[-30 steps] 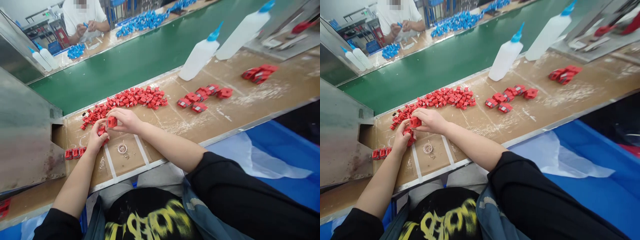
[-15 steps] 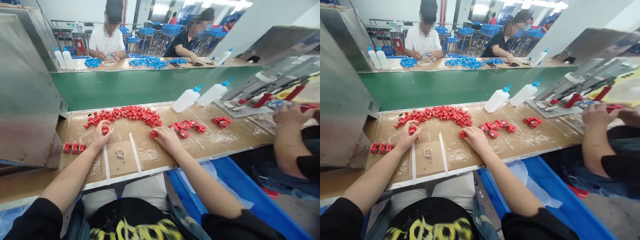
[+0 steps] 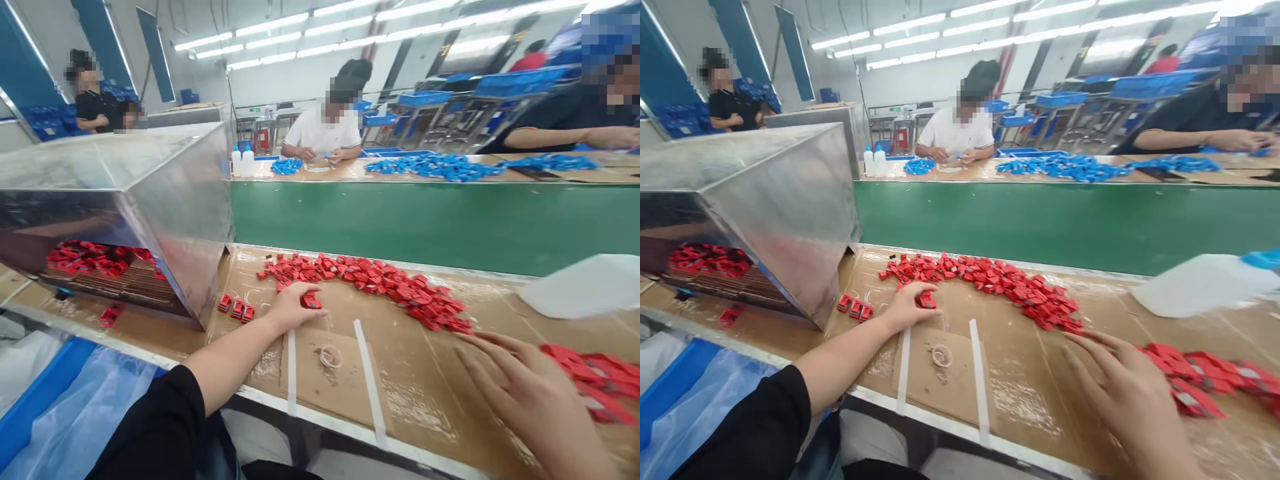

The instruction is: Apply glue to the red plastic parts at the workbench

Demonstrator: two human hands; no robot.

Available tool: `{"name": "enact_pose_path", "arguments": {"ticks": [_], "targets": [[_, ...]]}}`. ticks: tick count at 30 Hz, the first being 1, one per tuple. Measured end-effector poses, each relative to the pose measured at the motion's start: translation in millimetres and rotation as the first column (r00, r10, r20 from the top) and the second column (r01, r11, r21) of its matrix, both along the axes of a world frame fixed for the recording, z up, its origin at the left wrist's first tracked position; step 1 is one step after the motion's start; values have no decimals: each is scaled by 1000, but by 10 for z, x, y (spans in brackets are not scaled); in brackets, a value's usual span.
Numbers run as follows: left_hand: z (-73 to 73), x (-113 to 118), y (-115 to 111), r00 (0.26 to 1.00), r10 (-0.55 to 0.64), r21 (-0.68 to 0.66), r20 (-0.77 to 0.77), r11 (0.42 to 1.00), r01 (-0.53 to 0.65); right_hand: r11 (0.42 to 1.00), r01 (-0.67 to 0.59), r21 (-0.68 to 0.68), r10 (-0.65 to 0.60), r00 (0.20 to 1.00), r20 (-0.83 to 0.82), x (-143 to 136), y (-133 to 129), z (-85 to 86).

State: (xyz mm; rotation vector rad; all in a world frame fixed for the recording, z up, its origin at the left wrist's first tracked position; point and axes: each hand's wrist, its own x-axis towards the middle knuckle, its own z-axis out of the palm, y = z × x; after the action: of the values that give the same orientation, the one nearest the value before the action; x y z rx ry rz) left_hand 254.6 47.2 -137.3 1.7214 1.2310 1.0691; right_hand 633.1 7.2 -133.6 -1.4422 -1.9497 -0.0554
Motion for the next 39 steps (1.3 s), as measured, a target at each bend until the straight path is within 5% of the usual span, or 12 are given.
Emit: {"name": "enact_pose_path", "arguments": {"ticks": [2,6,12,25,32,37,39], "targets": [[-18,-1,-12,999,-33,-36,36,999,34,960,-190,-207,172,980,-100,-417,159,175],[-45,7,-41,993,-13,-175,120,984,34,744,-518,-422,553,832,-48,-1194,453,462],[-83,26,-3,995,40,-181,86,983,-24,536,-679,-501,781,625,-12,-1495,549,322],[-118,75,43,986,97,-257,136,965,-59,529,-706,-470,731,661,-171,-1461,406,91],[-73,78,-40,997,77,-148,-19,986,-79,447,-797,-406,851,519,-83,-1536,389,140],[60,108,-86,997,0,-82,-75,997,-6,381,-823,-421,836,501,-223,-1495,323,251],[70,98,-34,989,14,-81,-149,996,-26,309,-848,-431,830,462,-313,-1480,349,253]]}}
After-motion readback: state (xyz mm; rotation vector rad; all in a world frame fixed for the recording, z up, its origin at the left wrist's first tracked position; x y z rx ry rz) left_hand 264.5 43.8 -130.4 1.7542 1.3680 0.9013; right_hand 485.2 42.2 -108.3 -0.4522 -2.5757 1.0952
